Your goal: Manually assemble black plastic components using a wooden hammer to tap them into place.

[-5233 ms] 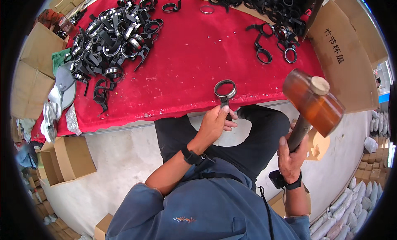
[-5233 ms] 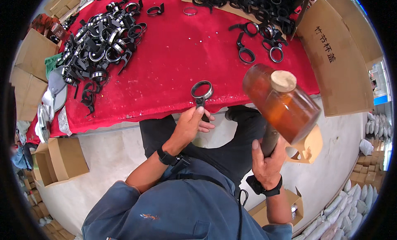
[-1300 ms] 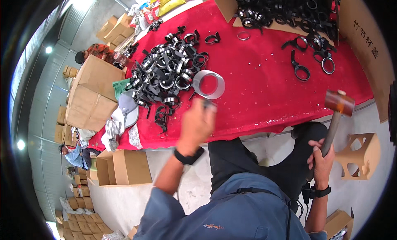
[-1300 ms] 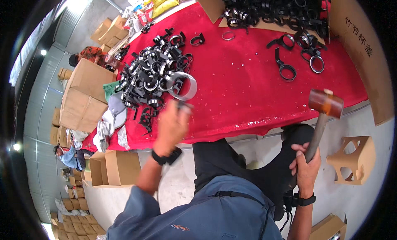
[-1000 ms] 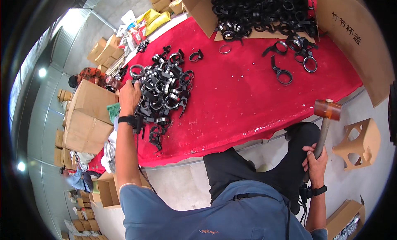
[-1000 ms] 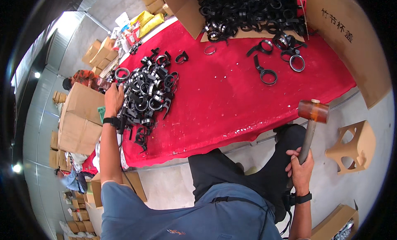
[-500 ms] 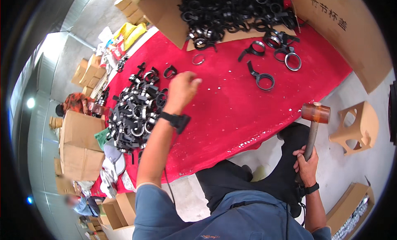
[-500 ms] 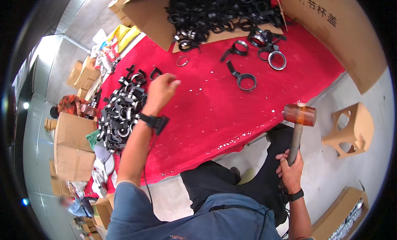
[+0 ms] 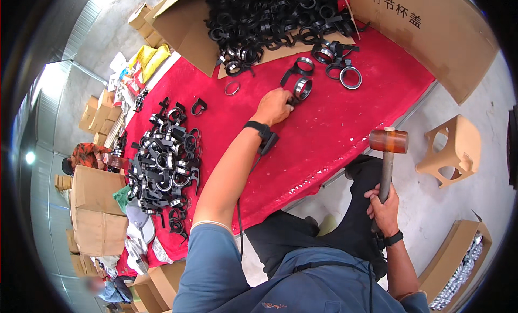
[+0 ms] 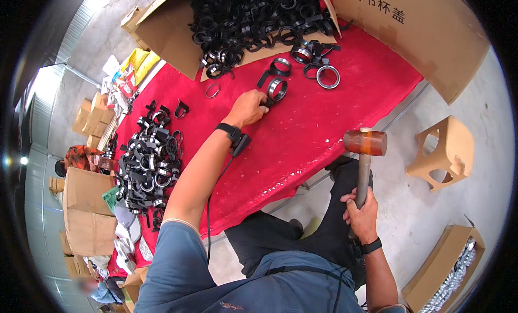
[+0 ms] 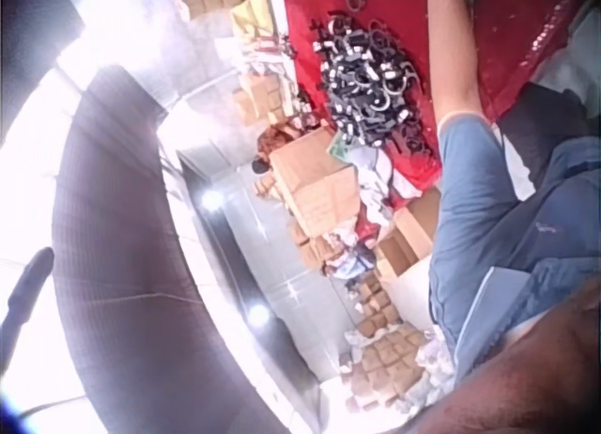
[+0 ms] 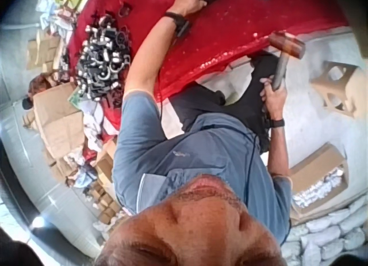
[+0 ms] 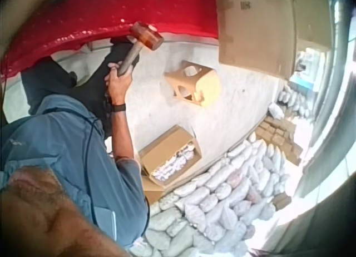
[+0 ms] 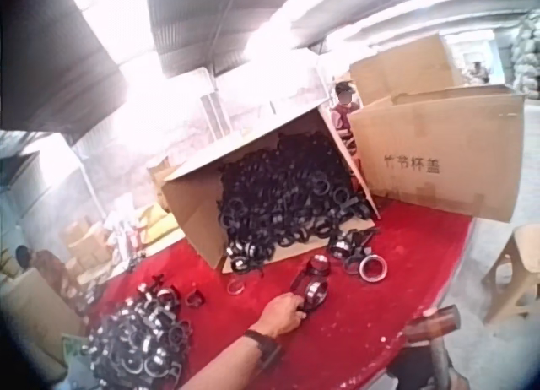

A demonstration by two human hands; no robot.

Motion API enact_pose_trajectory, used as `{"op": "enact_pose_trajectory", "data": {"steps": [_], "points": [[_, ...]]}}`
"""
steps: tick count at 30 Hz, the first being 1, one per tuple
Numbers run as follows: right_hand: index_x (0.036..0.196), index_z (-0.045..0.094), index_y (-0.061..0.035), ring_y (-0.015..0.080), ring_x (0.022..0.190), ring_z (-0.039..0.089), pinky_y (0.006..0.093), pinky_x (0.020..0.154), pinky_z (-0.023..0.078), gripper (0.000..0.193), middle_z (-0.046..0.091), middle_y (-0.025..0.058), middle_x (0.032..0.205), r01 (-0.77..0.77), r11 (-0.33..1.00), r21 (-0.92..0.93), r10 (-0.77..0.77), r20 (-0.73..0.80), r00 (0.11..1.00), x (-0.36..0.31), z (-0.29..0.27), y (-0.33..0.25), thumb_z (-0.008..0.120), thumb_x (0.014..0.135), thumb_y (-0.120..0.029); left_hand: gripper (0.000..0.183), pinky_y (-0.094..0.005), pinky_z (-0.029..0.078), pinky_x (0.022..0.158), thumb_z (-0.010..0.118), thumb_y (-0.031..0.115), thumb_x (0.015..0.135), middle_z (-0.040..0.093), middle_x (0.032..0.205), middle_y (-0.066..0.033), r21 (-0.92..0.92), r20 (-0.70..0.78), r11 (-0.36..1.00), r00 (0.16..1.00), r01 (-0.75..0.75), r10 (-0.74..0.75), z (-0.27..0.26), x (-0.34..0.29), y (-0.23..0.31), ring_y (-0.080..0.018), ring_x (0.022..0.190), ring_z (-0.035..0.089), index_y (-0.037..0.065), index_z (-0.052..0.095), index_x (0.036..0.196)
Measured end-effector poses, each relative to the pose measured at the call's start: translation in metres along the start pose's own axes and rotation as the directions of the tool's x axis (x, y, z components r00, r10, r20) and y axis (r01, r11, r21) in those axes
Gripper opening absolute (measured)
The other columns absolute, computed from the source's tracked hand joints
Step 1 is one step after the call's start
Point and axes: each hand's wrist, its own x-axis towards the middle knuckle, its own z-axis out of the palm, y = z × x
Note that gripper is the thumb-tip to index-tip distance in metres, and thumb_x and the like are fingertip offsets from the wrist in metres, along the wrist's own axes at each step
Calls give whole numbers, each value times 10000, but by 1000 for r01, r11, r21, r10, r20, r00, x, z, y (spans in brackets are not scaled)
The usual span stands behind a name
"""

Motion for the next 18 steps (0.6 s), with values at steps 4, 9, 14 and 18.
{"op": "enact_pose_trajectory", "data": {"steps": [4, 9, 14, 18], "points": [[1174, 513, -1, 127, 510, 623, 267, 429, 473, 219, 758, 120, 941, 29, 1000, -8, -29, 13, 1000, 1, -8, 1, 593, 974, 41, 240, -469, 558, 767, 733, 237, 996, 750, 850, -166, -223, 205, 912, 931, 345, -302, -12, -40, 15, -265, 793, 729, -3, 741, 989], [1184, 511, -4, 128, 516, 624, 265, 431, 473, 229, 755, 124, 947, 36, 999, 15, -36, 6, 999, -1, -16, 5, 587, 972, 41, 224, -321, 591, 699, 605, 188, 1114, 778, 1058, -101, -712, 419, 425, 824, 559, -381, -46, -152, 80, -146, 797, 714, -19, 686, 1133], [1190, 517, -6, 127, 527, 627, 269, 440, 482, 231, 757, 122, 951, 49, 999, 3, -49, 33, 998, -3, -14, 3, 590, 974, 33, 247, -318, 654, 824, 614, 224, 1128, 756, 1227, -152, -909, 398, -152, 698, 388, -596, 5, -274, 157, -218, 993, 778, -5, 647, 1212], [1187, 527, 3, 128, 540, 639, 271, 447, 486, 221, 762, 118, 946, 77, 995, -62, -73, 68, 995, -5, -8, 3, 601, 979, 15, 289, -372, 627, 923, 623, 228, 1126, 731, 1255, -127, -929, 368, -292, 650, 228, -665, 59, -305, 197, -236, 1118, 746, -11, 639, 1287]]}}
